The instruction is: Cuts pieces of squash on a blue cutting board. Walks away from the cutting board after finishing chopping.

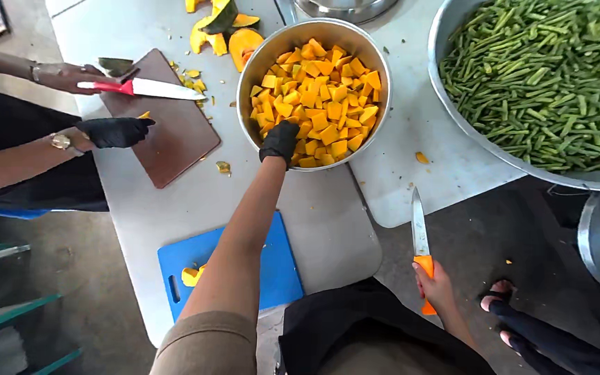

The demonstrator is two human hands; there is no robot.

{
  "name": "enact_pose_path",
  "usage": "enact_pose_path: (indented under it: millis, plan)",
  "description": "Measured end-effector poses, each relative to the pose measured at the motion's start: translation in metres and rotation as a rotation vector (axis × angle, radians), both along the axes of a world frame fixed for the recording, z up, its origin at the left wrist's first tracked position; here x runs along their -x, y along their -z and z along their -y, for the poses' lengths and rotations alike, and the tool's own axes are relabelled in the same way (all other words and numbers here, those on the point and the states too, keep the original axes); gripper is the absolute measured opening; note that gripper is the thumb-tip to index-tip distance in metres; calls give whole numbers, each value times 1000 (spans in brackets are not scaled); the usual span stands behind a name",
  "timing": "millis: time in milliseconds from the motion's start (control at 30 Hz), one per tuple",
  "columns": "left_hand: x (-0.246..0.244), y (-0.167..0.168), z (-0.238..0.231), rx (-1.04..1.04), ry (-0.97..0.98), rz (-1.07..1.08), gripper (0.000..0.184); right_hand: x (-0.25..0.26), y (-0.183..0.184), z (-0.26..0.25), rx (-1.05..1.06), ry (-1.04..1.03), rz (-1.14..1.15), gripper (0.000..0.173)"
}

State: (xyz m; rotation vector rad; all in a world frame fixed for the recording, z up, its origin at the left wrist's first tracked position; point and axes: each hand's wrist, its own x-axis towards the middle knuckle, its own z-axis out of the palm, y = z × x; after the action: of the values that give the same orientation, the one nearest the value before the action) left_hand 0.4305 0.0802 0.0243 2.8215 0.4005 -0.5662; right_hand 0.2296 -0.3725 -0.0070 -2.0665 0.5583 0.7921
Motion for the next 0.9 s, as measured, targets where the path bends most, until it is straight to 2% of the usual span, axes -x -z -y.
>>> enact_pose_path:
  millis: [133, 267, 367, 500, 533, 567, 600, 633, 667, 700, 733, 800, 833, 900]
  plan:
    - [1, -3, 3, -154, 102, -64, 25, 4, 6, 8, 1, 22, -28, 40]
    - [0, -5, 0, -137, 93, -57, 26, -5, 4, 9, 7, 37, -18, 41]
    - [7, -28, -7, 36, -131, 50, 31, -15, -3, 8, 7, 28, -21, 38]
    - [44, -64, -32, 397, -576, 586, 35, -22, -4, 9, -5, 26, 24, 37]
    - [56, -66, -41, 424, -689, 712, 34, -25, -4, 7, -14, 28, 36, 37]
    - [68, -66, -50, 363, -788, 744, 33, -27, -4, 5, -25, 39, 50, 38]
    - [82, -62, -60, 243, -834, 634, 36, -28, -5, 2, -33, 44, 61, 38]
    - [98, -56, -70, 161, -811, 396, 43, -29, -6, 0, -33, 41, 66, 38]
    - [111, -45, -79, 167, -767, 152, 57, -31, -7, -3, -27, 23, 74, 37]
    - [120, -40, -83, 237, -748, -35, 81, -33, -9, -7, -11, -11, 85, 37]
    - [127, -43, -82, 375, -765, -82, 91, -35, -10, -10, 16, -50, 97, 38]
    - [146, -60, -66, 956, -786, 153, 69, -34, -13, -14, 52, -127, 160, 39]
    - [156, -68, -55, 1251, -732, 296, 70, -32, -17, -20, 43, -149, 203, 39]
    - [170, -81, -35, 1661, -565, 494, 99, -28, -32, -43, -49, -146, 288, 35]
